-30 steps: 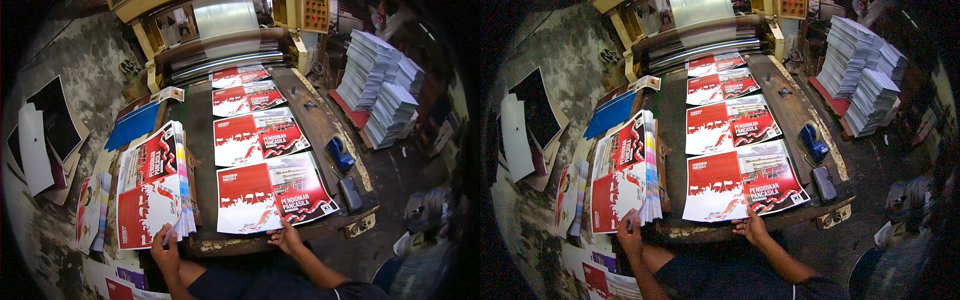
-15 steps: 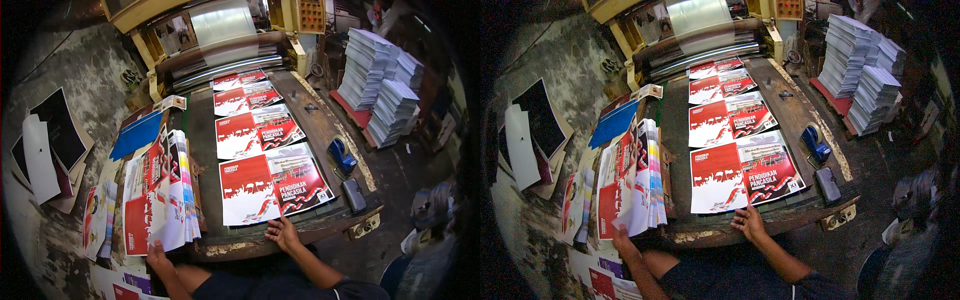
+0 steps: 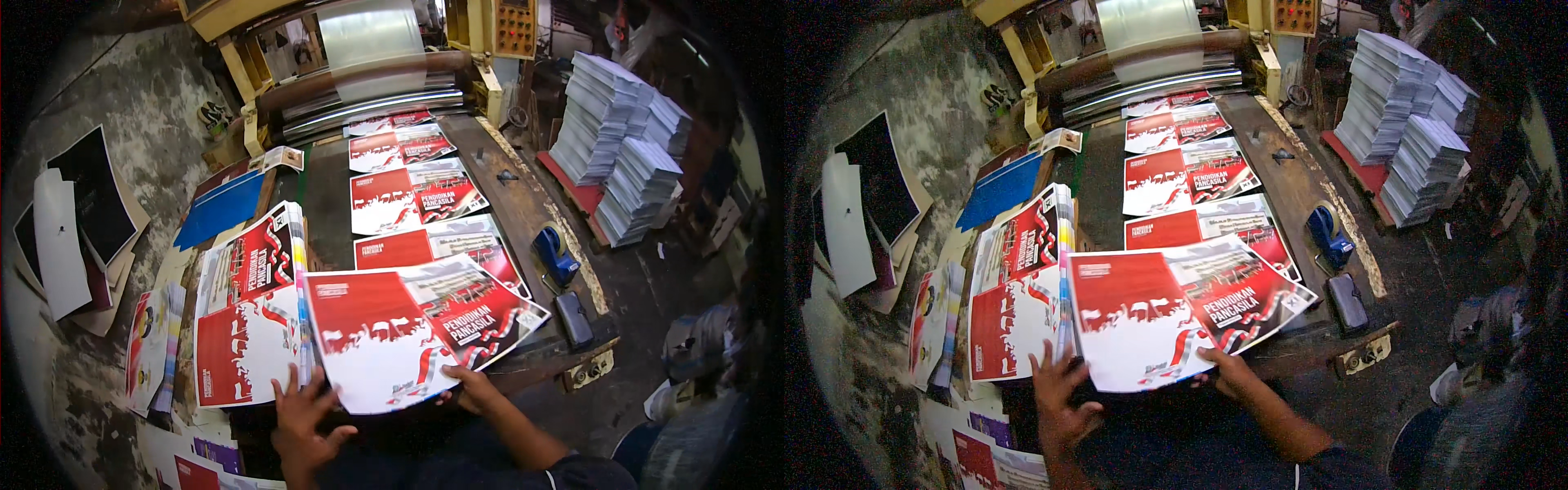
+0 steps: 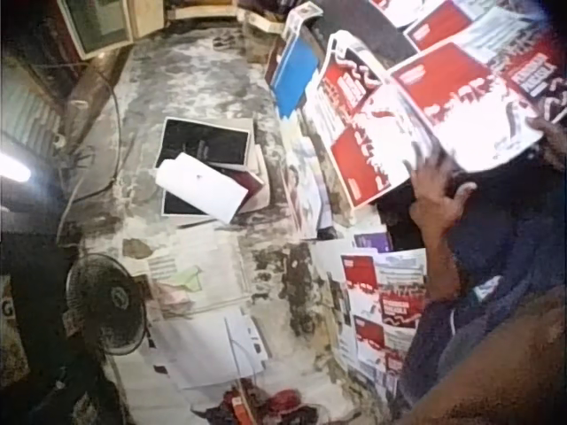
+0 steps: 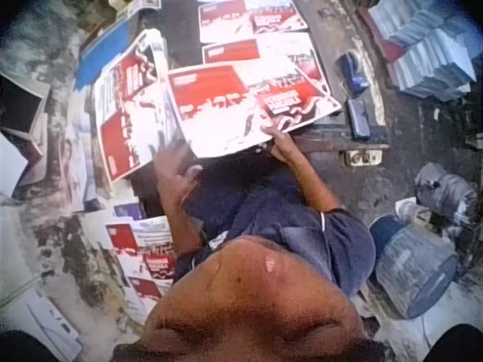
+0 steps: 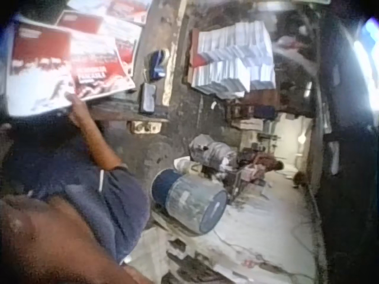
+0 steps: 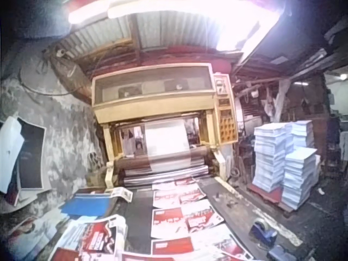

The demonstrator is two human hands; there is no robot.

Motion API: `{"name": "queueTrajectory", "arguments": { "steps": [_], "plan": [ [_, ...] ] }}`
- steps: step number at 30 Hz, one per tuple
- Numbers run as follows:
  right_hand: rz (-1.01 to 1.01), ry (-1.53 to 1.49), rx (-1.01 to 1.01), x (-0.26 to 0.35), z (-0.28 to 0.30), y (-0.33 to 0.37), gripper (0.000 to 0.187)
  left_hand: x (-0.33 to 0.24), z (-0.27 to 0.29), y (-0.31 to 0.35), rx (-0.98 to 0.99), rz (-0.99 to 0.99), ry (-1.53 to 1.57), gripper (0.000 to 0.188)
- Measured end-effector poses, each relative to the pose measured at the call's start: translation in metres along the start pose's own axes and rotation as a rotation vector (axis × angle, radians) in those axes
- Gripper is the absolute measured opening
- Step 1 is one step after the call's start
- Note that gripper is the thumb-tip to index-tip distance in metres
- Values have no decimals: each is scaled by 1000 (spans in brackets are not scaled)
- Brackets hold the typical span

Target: The person picks up printed sheets from a machine and places them onto stacks on a table, handling the items one at a time by hand.

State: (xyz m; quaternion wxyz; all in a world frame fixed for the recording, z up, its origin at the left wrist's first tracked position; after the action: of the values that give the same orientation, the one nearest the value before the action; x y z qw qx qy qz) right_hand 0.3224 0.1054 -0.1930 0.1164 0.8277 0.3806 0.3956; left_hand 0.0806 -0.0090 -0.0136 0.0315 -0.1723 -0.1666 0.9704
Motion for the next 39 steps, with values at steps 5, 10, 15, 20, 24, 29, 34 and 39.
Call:
{"name": "queueTrajectory", "arguments": {
  "steps": [5,10,15,20,24,29,34,39],
  "plan": [
    [-94,4,-91,-41,42,14,31,40,3,-4,-62,230,-136,95],
    [-177,72,-91,-68,58,37,33,45,-8,7,-34,254,-74,72],
    [-228,109,-66,-77,63,54,41,54,-5,13,-212,311,172,49],
    [-217,65,-63,-73,64,53,44,65,-19,25,-435,529,418,39],
    [-163,40,-69,-57,68,42,48,55,-26,21,-478,486,350,33],
    [-2,-41,-126,-33,85,30,48,23,-21,11,-423,424,184,31],
    [92,-53,-194,-34,88,28,41,22,-19,21,-572,623,506,31],
    [153,-21,-314,-10,101,58,50,-46,-23,-3,-292,259,309,17]
  ]
}}
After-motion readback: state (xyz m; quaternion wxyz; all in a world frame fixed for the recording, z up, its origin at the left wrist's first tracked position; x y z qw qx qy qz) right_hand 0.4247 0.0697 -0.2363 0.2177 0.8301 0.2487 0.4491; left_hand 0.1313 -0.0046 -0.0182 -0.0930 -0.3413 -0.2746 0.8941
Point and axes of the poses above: each hand's wrist, its own y-axis away from the middle knuckle, its own z-axis out of the back of the hand, x = y × z, the point moved 4 cm from there along -y, towards the middle knuckle
